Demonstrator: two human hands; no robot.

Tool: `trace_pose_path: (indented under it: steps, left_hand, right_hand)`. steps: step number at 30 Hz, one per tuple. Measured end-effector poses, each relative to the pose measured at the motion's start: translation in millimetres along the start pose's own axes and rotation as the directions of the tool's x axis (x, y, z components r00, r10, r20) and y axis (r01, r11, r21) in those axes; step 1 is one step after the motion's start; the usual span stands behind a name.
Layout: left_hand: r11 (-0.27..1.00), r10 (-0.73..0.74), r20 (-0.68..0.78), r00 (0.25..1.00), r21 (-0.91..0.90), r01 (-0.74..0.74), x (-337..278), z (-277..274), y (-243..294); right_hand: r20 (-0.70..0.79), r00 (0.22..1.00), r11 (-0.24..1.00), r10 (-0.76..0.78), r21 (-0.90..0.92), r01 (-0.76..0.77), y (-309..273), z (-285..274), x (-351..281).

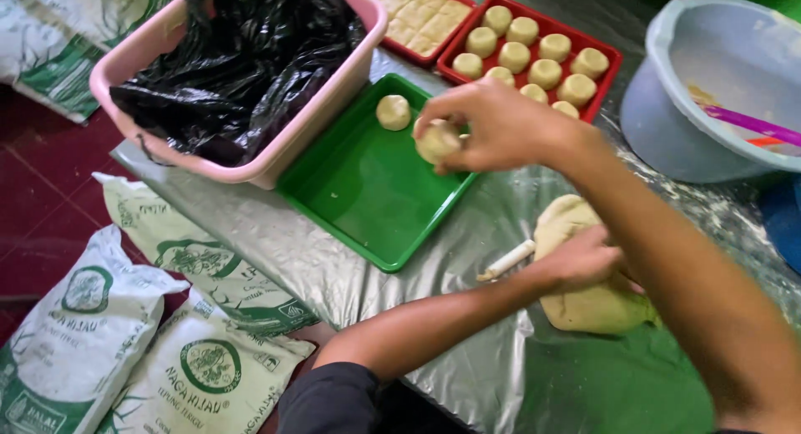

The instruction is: Rolling and shaping dough into small round balls on a prep table.

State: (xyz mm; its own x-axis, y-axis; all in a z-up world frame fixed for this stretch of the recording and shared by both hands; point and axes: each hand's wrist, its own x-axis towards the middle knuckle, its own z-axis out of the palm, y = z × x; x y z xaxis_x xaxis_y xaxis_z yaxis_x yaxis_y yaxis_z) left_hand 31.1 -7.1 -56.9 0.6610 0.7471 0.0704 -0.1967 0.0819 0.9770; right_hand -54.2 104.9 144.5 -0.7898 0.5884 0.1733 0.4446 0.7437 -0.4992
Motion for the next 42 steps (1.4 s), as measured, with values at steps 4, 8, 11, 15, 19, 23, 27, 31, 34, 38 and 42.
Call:
trace_pose_path:
  steps: [4, 8, 11, 15, 19, 23, 27, 31, 34, 38, 42]
  left_hand:
    - [1.000, 0.016, -0.036, 0.999, 0.015, -0.015, -1.3, -22.0, -0.1]
    - [0.999, 0.029, -0.055, 0.998, 0.039, -0.027, 0.3, -34.9, -6.5]
    - [0.998, 0.042, -0.055, 0.998, 0.057, -0.039, 1.7, -39.9, -8.1]
    - [0.995, 0.059, -0.044, 0.997, 0.084, -0.055, 12.5, -41.4, -9.6]
    - [0.992, 0.071, -0.011, 0.997, 0.106, -0.070, 18.0, -31.0, -11.5]
    - [0.986, 0.086, 0.018, 0.996, 0.143, -0.088, 22.6, -26.7, -8.4]
    - [0.979, 0.092, 0.056, 0.994, 0.176, -0.100, 25.3, -22.9, -9.3]
    - [0.974, 0.092, 0.088, 0.992, 0.197, -0.108, 14.4, -25.5, -8.2]
    - [0.968, 0.099, 0.115, 0.988, 0.220, -0.122, 24.6, -17.4, -15.7]
    - [0.994, 0.106, 0.180, 0.978, 0.008, -0.109, 16.3, -19.5, -9.3]
    - [0.982, 0.011, 0.193, 0.981, -0.187, 0.026, 11.3, -18.8, 5.1]
  right_hand:
    - [0.069, 0.997, 0.995, 0.018, -0.094, -0.011, 38.6, 53.9, 63.7]
    - [0.087, 0.991, 0.980, 0.106, -0.178, -0.090, 63.5, 94.6, 100.3]
    - [0.078, 0.978, 0.944, 0.192, -0.288, -0.162, 67.1, 107.2, 111.3]
    - [0.076, 0.957, 0.887, 0.278, -0.403, -0.226, 55.7, 106.9, 113.1]
    - [0.067, 0.960, 0.890, 0.271, -0.398, -0.224, 59.0, 111.2, 110.0]
    - [0.046, 0.974, 0.903, 0.221, -0.387, -0.187, 53.4, 108.5, 104.3]
    - [-0.025, 0.997, 0.902, 0.077, -0.425, -0.080, 39.1, 102.5, 88.7]
    - [-0.026, 0.997, 0.847, -0.078, -0.528, 0.053, 37.5, 101.5, 68.6]
    - [-0.021, 0.980, 0.789, -0.195, -0.597, 0.145, 32.2, 98.7, 59.0]
    - [-0.043, 0.984, 0.858, -0.172, -0.497, 0.128, 25.6, 92.5, 51.6]
    - [-0.110, 0.972, 0.920, -0.206, -0.361, 0.154, -2.4, 55.9, 24.8]
